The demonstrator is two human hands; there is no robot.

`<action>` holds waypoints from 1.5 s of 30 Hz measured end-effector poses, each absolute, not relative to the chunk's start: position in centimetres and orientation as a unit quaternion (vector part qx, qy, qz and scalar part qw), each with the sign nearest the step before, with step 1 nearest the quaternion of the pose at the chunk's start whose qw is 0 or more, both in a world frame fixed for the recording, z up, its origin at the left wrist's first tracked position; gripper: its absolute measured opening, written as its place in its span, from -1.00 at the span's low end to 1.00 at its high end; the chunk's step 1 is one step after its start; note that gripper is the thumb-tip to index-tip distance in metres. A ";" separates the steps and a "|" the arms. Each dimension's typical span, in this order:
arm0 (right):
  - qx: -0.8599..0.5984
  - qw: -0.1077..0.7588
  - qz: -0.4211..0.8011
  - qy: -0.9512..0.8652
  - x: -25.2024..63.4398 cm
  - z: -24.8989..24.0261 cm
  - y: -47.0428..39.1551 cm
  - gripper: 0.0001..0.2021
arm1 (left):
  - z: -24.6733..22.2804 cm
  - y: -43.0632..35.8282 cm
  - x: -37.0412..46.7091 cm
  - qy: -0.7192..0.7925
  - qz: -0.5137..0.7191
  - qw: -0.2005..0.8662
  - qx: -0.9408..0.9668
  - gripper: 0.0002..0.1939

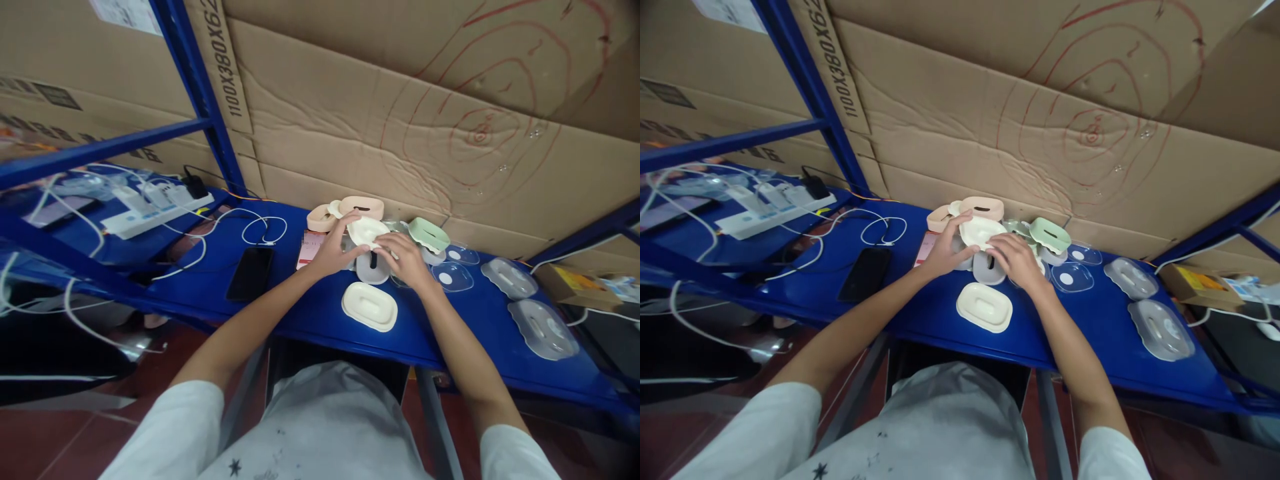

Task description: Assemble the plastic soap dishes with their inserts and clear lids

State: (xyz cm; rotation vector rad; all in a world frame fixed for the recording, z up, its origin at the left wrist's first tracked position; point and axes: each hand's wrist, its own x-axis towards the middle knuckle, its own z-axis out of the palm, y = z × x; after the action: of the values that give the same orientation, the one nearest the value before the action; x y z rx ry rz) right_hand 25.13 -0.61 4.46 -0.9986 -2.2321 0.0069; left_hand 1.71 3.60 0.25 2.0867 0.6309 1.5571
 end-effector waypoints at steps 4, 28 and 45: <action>-0.457 0.360 -0.053 -0.811 27.4 3.4 0.3 -0.56 | 0.0 3.7 1.9 0.228 0.548 0.244 0.767 -0.28; -0.897 0.248 -0.130 -0.342 54.9 -2.0 -16.2 -0.26 | 0.2 1.3 2.8 0.209 0.425 0.060 0.879 -0.73; -0.440 0.407 0.112 -0.793 24.1 5.8 -5.5 -0.33 | 0.6 1.1 3.4 0.153 0.504 0.458 0.717 0.07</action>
State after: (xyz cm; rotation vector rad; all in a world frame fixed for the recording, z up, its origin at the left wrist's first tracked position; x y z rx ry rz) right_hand 24.13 -5.53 5.77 -1.1092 -1.9983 0.2813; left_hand 3.39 1.12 0.64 1.7660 0.3779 1.2409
